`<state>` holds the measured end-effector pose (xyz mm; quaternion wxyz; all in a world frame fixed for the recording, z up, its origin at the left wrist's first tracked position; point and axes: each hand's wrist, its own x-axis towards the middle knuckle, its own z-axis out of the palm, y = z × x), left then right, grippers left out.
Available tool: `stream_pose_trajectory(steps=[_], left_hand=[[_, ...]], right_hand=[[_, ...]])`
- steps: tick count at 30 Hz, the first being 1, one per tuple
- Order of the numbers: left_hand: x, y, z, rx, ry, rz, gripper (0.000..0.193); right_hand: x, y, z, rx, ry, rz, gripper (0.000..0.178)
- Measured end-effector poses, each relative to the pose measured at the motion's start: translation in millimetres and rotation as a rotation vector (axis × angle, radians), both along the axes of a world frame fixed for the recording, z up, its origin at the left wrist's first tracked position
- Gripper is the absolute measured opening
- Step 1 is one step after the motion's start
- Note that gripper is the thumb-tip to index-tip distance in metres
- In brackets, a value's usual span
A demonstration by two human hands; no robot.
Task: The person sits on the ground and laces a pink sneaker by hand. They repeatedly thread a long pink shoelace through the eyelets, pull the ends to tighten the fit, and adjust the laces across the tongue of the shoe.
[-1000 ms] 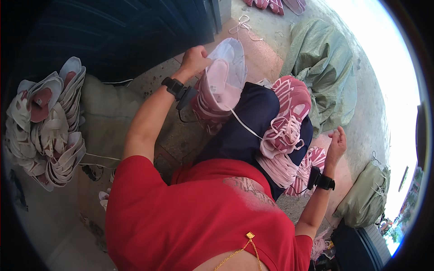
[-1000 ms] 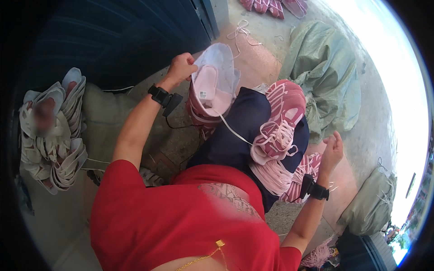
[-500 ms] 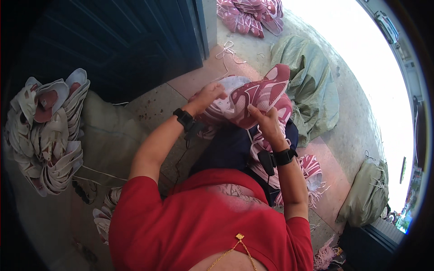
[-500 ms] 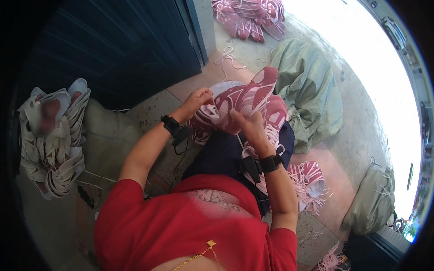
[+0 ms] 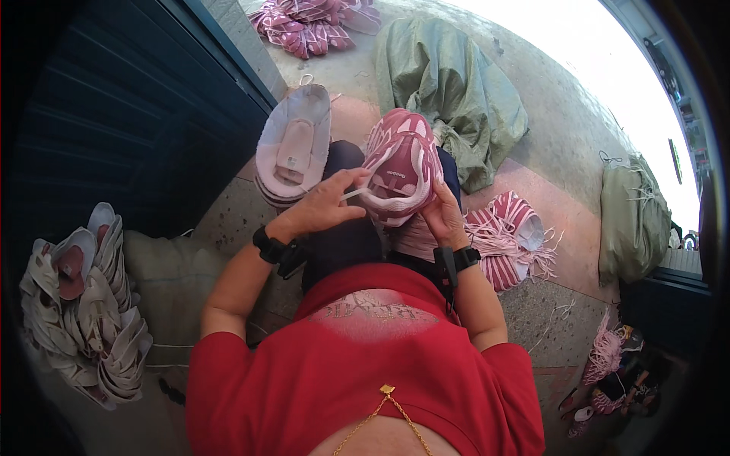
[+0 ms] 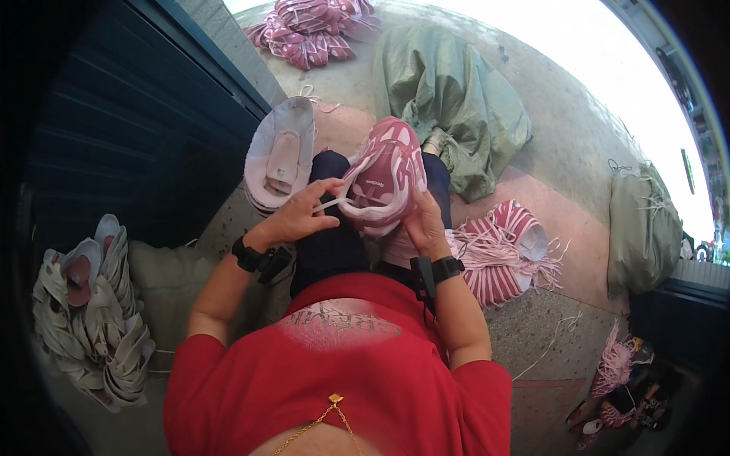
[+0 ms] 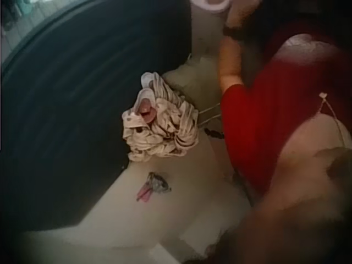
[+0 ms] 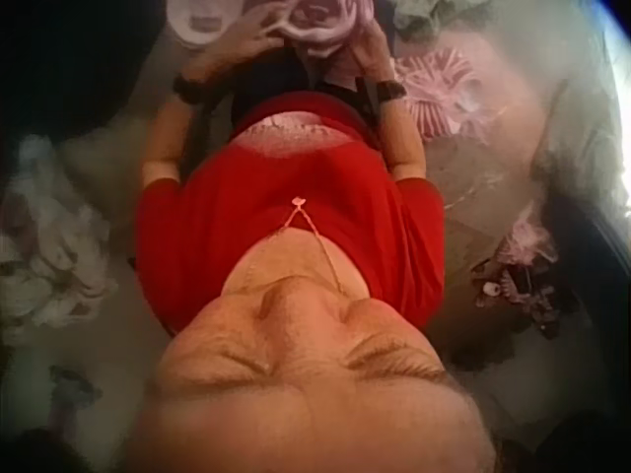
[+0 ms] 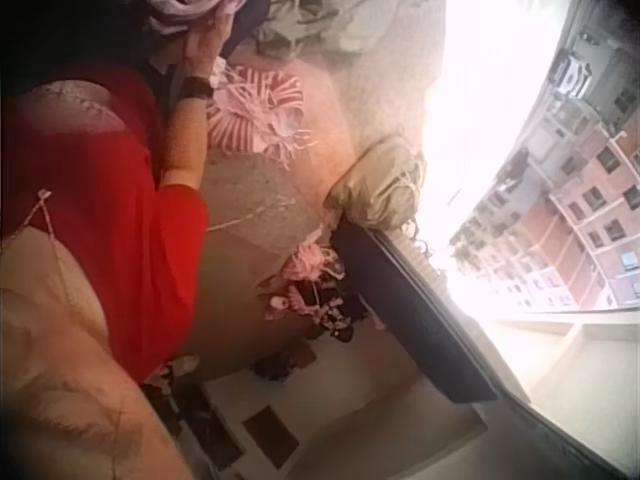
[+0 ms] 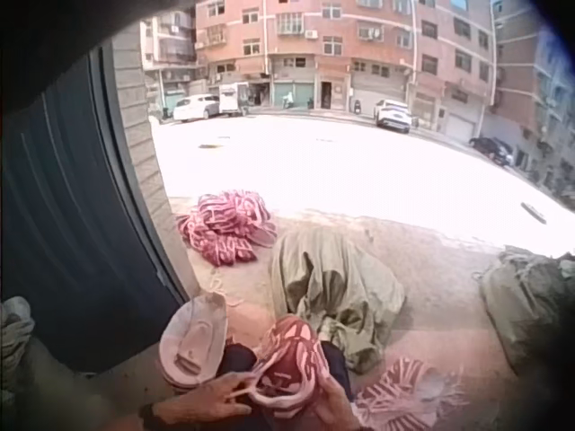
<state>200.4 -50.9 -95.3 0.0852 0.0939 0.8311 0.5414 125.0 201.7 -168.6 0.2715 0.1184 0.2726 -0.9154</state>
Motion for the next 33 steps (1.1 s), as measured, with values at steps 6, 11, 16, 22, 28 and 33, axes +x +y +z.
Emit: stream_pose_trajectory(steps=[6, 11, 16, 22, 28, 33], left_hand=[[-17, 49, -34, -0.247, 0.109, -0.049, 0.035], [-11, 47, -21, -0.187, 0.174, 0.039, 0.028], [14, 62, -13, -0.669, 0.259, -0.241, 0.027], [-2, 73, -40, -0.906, 0.372, -0.18, 0.022], [-3, 85, -52, -0.921, 0.327, -0.185, 0.024], [0, 56, -41, -0.506, 0.359, -0.005, 0.038]], right_hand=[[-3, 22, -16, 0.101, 0.067, -0.072, 0.028], [43, 8, -34, 0.338, -0.513, 0.073, 0.042], [48, -11, -36, 0.117, -0.51, 0.081, 0.057], [26, 2, -3, 0.66, -0.056, 0.204, 0.05], [-15, -15, 9, 1.654, 0.845, 0.298, 0.042], [-13, -38, 10, 1.742, 0.812, 0.439, 0.04]])
